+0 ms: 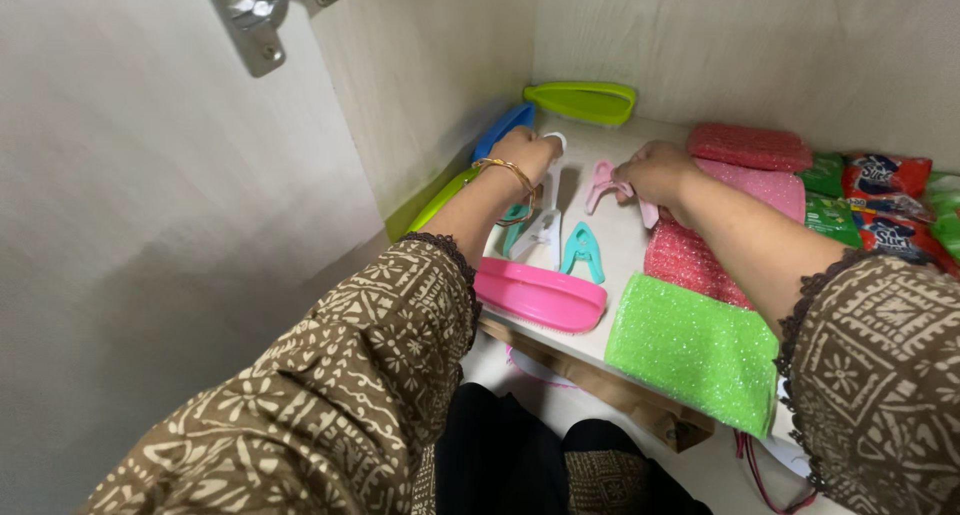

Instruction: The person opens a white cabinet and organizes colorful plastic clothespins by picking them up from the cabinet top and placing them inside the cabinet. The person then closes the cabinet doors.

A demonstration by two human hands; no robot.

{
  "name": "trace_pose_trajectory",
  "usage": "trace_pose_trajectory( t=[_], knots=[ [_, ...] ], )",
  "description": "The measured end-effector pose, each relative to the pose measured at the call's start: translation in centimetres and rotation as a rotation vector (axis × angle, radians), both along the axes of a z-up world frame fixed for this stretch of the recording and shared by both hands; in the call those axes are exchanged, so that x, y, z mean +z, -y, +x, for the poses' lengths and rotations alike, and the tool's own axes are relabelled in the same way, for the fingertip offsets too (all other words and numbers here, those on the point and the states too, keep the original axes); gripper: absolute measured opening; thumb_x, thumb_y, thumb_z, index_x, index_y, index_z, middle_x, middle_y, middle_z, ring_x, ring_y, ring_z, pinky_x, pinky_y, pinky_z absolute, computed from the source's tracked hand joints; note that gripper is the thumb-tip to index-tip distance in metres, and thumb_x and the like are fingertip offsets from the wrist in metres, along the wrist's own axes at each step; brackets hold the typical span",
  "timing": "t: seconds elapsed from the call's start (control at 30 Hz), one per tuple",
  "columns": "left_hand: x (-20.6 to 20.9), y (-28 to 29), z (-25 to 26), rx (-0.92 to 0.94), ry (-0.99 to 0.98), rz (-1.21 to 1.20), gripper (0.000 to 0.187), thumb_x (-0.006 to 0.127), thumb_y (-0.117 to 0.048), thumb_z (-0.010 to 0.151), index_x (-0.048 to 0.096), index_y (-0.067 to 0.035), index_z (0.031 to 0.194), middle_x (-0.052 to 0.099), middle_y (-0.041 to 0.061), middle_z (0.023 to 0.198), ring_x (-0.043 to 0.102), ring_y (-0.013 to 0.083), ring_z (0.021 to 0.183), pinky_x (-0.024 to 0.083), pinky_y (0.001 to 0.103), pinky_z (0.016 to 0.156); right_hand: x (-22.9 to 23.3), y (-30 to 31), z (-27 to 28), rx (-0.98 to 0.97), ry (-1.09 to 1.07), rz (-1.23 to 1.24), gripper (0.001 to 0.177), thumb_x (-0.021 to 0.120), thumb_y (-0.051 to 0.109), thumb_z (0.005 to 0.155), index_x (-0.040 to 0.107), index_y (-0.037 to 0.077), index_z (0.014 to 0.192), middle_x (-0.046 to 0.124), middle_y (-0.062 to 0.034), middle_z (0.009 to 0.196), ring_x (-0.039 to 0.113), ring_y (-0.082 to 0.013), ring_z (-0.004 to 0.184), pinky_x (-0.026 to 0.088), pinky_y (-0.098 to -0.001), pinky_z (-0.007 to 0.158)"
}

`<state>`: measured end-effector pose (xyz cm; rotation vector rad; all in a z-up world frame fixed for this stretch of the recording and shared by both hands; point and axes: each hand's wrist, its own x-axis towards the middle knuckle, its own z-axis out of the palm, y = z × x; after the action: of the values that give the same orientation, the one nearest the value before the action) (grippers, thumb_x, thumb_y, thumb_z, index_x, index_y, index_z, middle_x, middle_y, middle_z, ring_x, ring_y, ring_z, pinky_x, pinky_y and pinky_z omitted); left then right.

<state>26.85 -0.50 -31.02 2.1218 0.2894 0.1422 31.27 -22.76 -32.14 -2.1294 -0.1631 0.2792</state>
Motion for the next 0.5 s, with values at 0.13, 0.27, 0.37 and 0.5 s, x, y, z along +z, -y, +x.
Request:
trace_pose_trajectory(
  t=[0.13,0.27,0.37,0.5],
  knots=[
    [-0.8,0.7,2.6,-0.071,0.099,0.128,0.044,0.076,-0.043,0.075,0.078,-0.007,0.101,0.079,0.014,0.099,0.077,0.0261,0.092,0.057,0.037,0.086,0.0,1.0,0.1,0.104,0.152,-0.472,0.033,0.074,0.034,0.081,0.079,0.002,0.084,0.078,-0.0129,0.08,0.07,-0.021,0.066,0.054,-0.0365,0.071],
    [-1.1,1.2,3.5,-0.105,0.064,0.303,0.039,0.082,-0.04,0.073,0.079,-0.016,0.103,0.078,0.01,0.103,0.075,0.026,0.098,0.056,0.038,0.088,0.2,1.3,0.7,0.149,0.178,-0.546,0.041,0.071,0.045,0.083,0.078,0.005,0.088,0.076,-0.0129,0.083,0.069,-0.0233,0.071,0.053,-0.0374,0.076],
    [-0.5,1.3,3.1,-0.082,0.08,0.399,0.04,0.085,-0.035,0.07,0.075,-0.02,0.106,0.077,0.008,0.105,0.073,0.027,0.101,0.055,0.039,0.089,0.2,1.8,0.9,0.043,0.14,-0.284,0.038,0.064,0.039,0.09,0.074,0.002,0.092,0.074,-0.0145,0.083,0.066,-0.0243,0.07,0.051,-0.0394,0.072],
    [0.7,1.1,2.4,-0.047,0.062,0.538,0.035,0.086,-0.032,0.074,0.071,-0.017,0.102,0.075,0.009,0.105,0.07,0.0311,0.102,0.055,0.043,0.087,0.1,2.7,0.8,-0.103,0.025,0.112,0.026,0.06,0.027,0.093,0.065,0.002,0.097,0.063,-0.0127,0.079,0.057,-0.0234,0.064,0.046,-0.0439,0.06]
  ],
)
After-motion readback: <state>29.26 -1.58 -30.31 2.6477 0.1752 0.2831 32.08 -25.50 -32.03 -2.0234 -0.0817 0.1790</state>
